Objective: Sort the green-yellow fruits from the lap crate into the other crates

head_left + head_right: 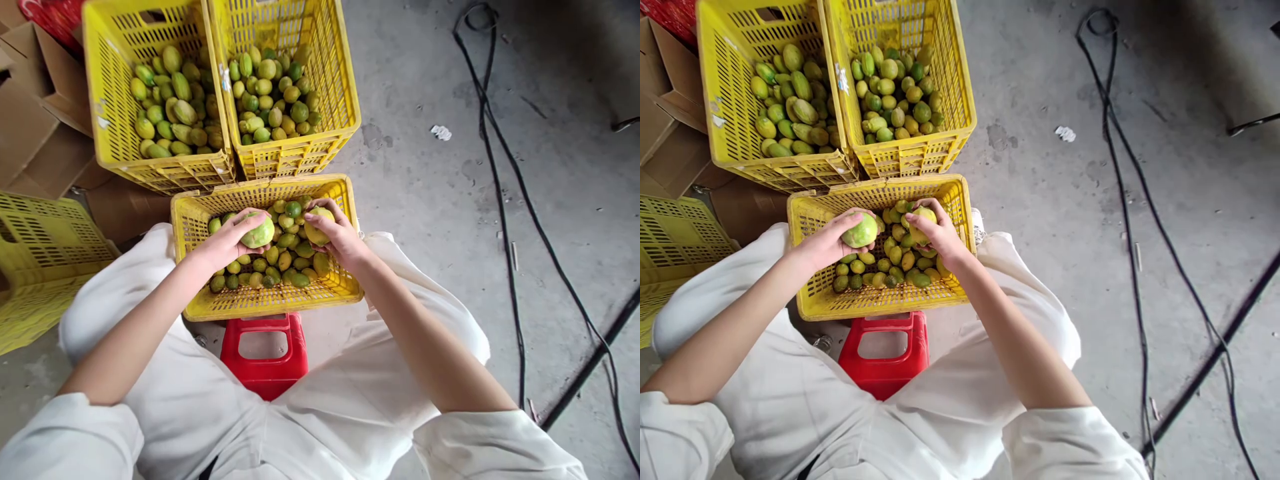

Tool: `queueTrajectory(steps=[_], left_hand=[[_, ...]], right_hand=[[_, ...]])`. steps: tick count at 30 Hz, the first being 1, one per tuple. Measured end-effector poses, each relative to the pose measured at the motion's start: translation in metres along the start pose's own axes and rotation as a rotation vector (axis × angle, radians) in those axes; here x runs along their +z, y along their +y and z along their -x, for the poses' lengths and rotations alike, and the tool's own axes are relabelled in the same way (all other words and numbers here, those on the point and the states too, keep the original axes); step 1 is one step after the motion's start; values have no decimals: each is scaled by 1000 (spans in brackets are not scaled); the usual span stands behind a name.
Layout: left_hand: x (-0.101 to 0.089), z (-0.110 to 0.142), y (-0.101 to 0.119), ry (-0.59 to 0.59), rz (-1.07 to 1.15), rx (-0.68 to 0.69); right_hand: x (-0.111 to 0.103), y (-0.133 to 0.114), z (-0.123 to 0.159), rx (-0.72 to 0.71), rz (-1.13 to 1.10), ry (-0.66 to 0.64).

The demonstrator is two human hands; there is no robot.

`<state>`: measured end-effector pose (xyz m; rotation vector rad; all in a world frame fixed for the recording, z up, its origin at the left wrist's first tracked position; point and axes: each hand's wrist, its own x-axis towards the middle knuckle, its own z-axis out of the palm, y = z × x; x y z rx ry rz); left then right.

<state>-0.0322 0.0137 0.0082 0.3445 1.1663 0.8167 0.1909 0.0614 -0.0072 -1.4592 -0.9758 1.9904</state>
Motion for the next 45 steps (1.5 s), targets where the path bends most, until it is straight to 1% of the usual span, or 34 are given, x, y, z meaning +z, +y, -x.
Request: queueTrajectory(steps=[2, 5, 7, 9, 11, 14, 17, 21, 23, 25, 28, 31, 33, 37, 41, 45], left_hand=[[3, -1, -1, 27, 104, -17], [2, -2, 1, 54, 221, -4], [-1, -3, 3, 47, 191, 26], [-2, -2, 3, 28, 129, 57], [-3, -2, 3, 22, 92, 79], [-2, -2, 2, 15, 71, 67], [-1, -3, 1, 38, 59, 60], [-1, -6, -2, 105, 106, 95], [-1, -7, -2, 107, 134, 101], [-2, -7, -1, 83, 156, 109], [-2, -7, 2, 41, 131, 157], [-2, -6, 3, 66, 77, 208], [-2, -6, 2, 114, 92, 228], [-3, -7, 1, 187, 190, 214], [-3, -8, 2, 175, 202, 186], [2, -5, 5, 160, 203, 58]], right_hand=[[-1, 2, -1, 6, -5, -20], [-2, 1, 0, 40, -168, -139], [-2, -1, 1, 64, -278, -211], [-1, -4, 3, 53, -321, -238], [-1, -6, 4, 1, -310, -237], [-1, -5, 3, -84, -274, -242], [-2, 0, -1, -121, -246, -236], [-2, 8, -3, -168, -89, -225], [0, 10, -2, -213, -9, -241], [1, 11, -1, -241, 18, -249], [0, 10, -1, -203, -33, -270], [-2, 7, 0, -125, -129, -302], [-3, 4, 0, -124, -150, -300], [-3, 3, 0, -147, -89, -247], [-1, 10, -2, -128, -5, -158], [-2, 18, -7, -155, 107, -88]])
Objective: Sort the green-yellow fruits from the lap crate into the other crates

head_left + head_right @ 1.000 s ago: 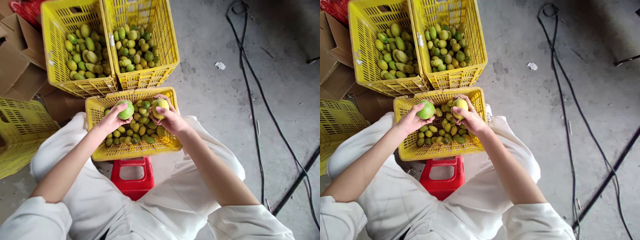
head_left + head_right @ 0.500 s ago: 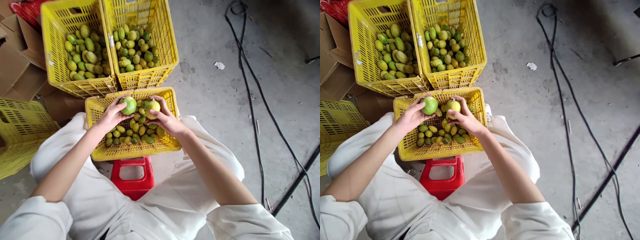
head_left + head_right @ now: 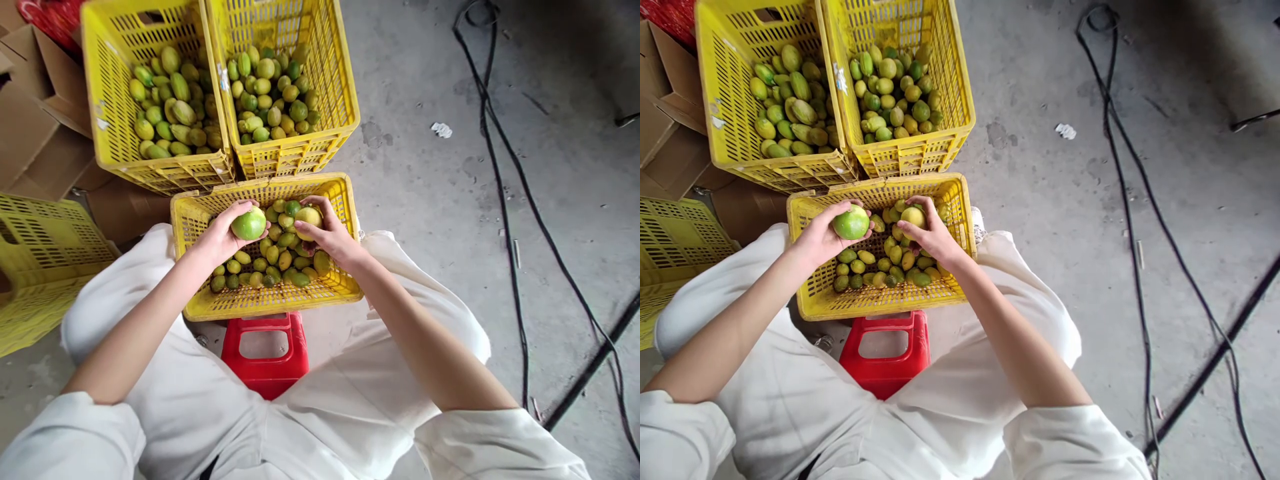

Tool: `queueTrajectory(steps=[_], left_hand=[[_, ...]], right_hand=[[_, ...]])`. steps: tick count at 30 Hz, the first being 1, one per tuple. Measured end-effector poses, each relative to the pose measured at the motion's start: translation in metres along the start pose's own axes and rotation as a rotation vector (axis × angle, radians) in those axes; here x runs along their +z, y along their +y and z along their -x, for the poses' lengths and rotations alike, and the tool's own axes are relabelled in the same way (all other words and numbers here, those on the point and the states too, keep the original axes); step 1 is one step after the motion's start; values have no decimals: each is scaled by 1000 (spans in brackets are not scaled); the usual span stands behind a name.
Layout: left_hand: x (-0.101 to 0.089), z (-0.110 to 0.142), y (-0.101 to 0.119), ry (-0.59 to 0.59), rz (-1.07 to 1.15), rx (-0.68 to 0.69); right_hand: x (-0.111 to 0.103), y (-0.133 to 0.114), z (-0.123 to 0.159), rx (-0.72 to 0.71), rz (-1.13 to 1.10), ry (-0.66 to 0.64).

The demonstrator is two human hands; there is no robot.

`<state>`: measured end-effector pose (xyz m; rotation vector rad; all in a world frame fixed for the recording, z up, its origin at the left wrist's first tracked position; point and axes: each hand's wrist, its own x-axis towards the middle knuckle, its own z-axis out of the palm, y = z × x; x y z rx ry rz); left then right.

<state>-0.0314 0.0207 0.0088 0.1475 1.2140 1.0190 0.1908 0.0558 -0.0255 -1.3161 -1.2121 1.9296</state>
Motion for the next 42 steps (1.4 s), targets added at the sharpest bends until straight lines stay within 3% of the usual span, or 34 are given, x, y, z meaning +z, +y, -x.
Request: queueTrajectory(steps=[3, 7, 12, 19, 22, 28, 33, 38, 42], left_hand=[[3, 5, 3, -49, 59, -34], [1, 6, 6, -108, 35, 38], [-3, 1, 3, 9, 2, 57], [-6, -5, 2, 114, 77, 48], [-5, -3, 8, 113, 109, 59], [4, 8, 19, 42, 139, 100], [-2, 3, 8, 86, 55, 130], [-4, 2, 1, -16, 33, 130], [0, 4, 4, -2, 43, 94]], right_hand=[[-2, 1, -1, 11, -42, -14], [-2, -9, 2, 59, -235, -121], [1, -20, 7, 13, -227, -56], [1, -15, 6, -9, -159, 33], [-1, -14, 4, -39, -185, 36], [-3, -16, 0, -36, -431, -88], [-2, -19, 6, -32, -307, -87], [-1, -18, 9, -47, -242, -65], [0, -20, 8, -38, -256, -44]])
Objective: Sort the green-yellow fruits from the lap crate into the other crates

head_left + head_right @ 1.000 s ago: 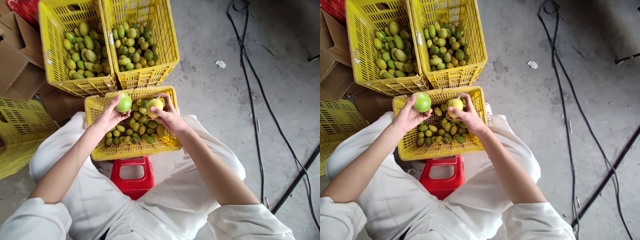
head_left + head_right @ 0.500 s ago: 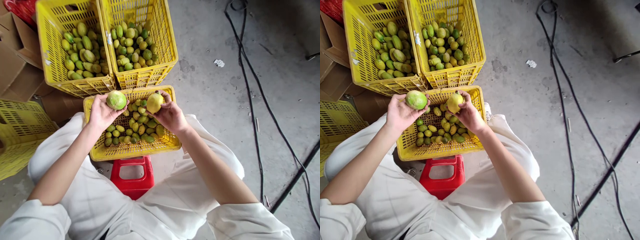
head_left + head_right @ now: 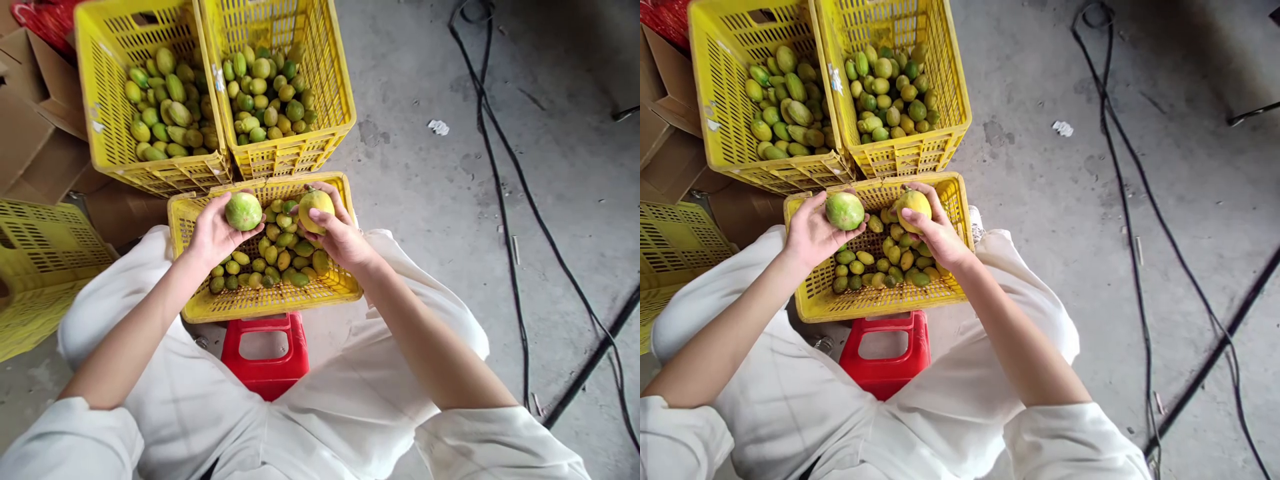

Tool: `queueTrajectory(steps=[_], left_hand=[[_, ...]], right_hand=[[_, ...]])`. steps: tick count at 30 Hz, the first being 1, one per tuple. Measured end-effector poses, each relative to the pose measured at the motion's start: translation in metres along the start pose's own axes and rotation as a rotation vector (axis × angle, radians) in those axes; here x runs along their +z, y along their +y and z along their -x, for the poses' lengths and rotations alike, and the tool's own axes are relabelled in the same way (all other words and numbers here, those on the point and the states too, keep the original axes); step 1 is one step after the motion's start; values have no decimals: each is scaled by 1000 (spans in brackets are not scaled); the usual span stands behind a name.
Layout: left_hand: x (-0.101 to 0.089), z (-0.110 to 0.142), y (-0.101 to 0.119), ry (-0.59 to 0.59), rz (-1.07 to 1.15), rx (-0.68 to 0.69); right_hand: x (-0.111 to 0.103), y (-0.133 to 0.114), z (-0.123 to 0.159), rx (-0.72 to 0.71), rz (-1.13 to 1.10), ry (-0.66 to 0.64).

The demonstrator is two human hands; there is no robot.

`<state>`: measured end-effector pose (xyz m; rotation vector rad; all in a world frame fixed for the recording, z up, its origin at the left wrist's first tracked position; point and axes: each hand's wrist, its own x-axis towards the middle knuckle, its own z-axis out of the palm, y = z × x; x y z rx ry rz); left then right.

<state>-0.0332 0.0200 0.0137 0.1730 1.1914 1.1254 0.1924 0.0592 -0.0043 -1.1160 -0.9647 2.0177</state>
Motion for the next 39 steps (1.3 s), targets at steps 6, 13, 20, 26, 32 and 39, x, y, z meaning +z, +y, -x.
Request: queueTrajectory(steps=[6, 13, 20, 26, 32, 39], left_hand=[[3, 2, 8, 23, 44, -5], [-4, -2, 5, -11, -7, 53], [-8, -4, -2, -10, -77, 35], [-7, -6, 6, 44, -19, 42], [0, 1, 20, 22, 38, 78], [-6, -4, 12, -28, -75, 55]], right_hand=[[-3, -2, -5, 56, -213, -78], [-4, 2, -4, 13, -142, -61], [-2, 2, 0, -13, -39, -22], [-3, 0, -1, -23, -7, -23], [-5, 1, -2, -24, 17, 7], [-9, 5, -11, -11, -89, 45]])
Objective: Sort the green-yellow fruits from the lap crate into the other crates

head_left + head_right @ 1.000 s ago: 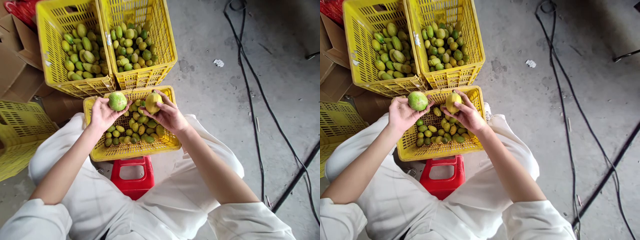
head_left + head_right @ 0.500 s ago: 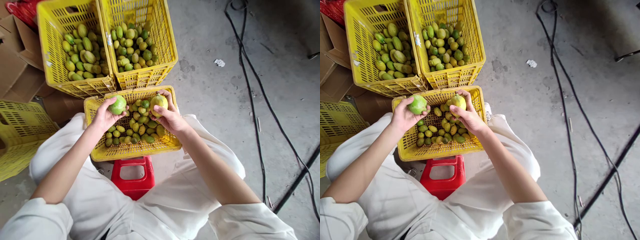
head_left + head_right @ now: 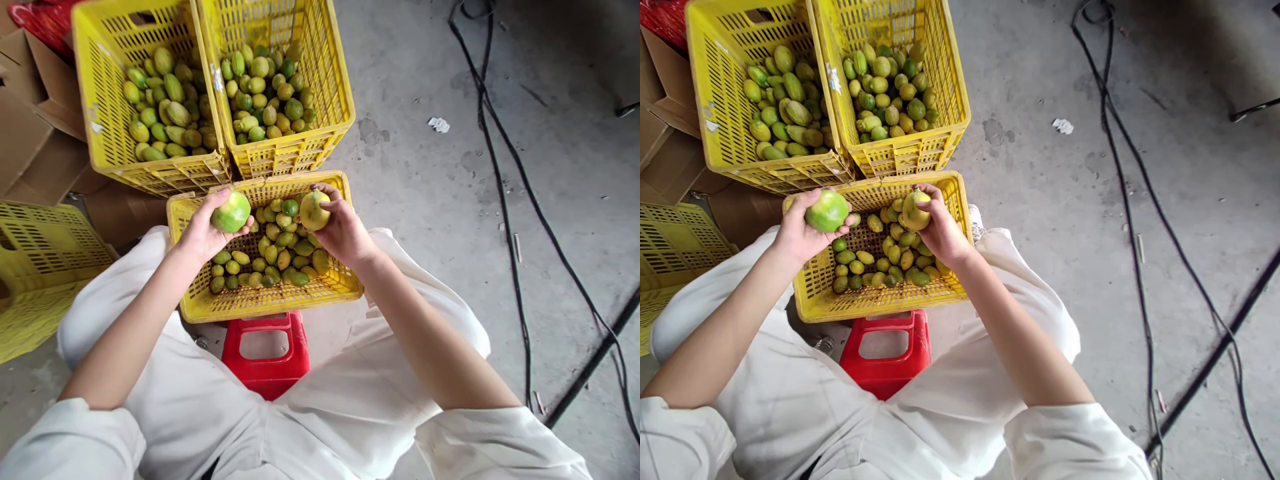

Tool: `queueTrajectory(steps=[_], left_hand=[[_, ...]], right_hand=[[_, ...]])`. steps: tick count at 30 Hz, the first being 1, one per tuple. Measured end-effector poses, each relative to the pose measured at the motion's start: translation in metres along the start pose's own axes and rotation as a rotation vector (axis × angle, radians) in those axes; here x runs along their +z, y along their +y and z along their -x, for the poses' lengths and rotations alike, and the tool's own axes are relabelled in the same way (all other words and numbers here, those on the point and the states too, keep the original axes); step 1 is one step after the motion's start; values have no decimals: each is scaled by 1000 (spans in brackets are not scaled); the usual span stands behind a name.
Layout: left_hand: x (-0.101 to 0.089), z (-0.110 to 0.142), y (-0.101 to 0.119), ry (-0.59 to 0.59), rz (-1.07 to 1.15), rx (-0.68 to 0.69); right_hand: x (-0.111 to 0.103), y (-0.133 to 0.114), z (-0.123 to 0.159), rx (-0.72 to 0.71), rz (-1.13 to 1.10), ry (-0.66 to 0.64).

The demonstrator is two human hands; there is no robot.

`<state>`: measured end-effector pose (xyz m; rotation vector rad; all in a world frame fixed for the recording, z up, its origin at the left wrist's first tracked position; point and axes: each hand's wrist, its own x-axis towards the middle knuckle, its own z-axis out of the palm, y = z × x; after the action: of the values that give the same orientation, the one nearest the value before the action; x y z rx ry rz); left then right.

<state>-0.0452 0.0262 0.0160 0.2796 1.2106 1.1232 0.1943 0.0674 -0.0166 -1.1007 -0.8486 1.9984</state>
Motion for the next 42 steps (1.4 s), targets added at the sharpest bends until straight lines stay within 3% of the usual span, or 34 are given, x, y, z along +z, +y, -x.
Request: queueTrajectory(steps=[3, 8, 17, 25, 30, 35, 42], left_hand=[[1, 2, 0, -61, -2, -35], [5, 6, 5, -110, 83, -73], [-2, -1, -7, -31, -76, -18], [1, -2, -3, 7, -34, -104], [1, -1, -3, 12, -31, -16], [1, 0, -5, -2, -16, 23], [3, 0, -3, 26, 27, -21]], right_hand=[[0, -2, 0, 34, -73, -19], [3, -6, 6, 0, 27, 19], [5, -7, 8, 32, -49, -9], [2, -6, 4, 80, -139, 10], [3, -9, 5, 126, -137, -38], [5, -8, 10, 78, -70, -62], [7, -6, 10, 4, -82, -51]])
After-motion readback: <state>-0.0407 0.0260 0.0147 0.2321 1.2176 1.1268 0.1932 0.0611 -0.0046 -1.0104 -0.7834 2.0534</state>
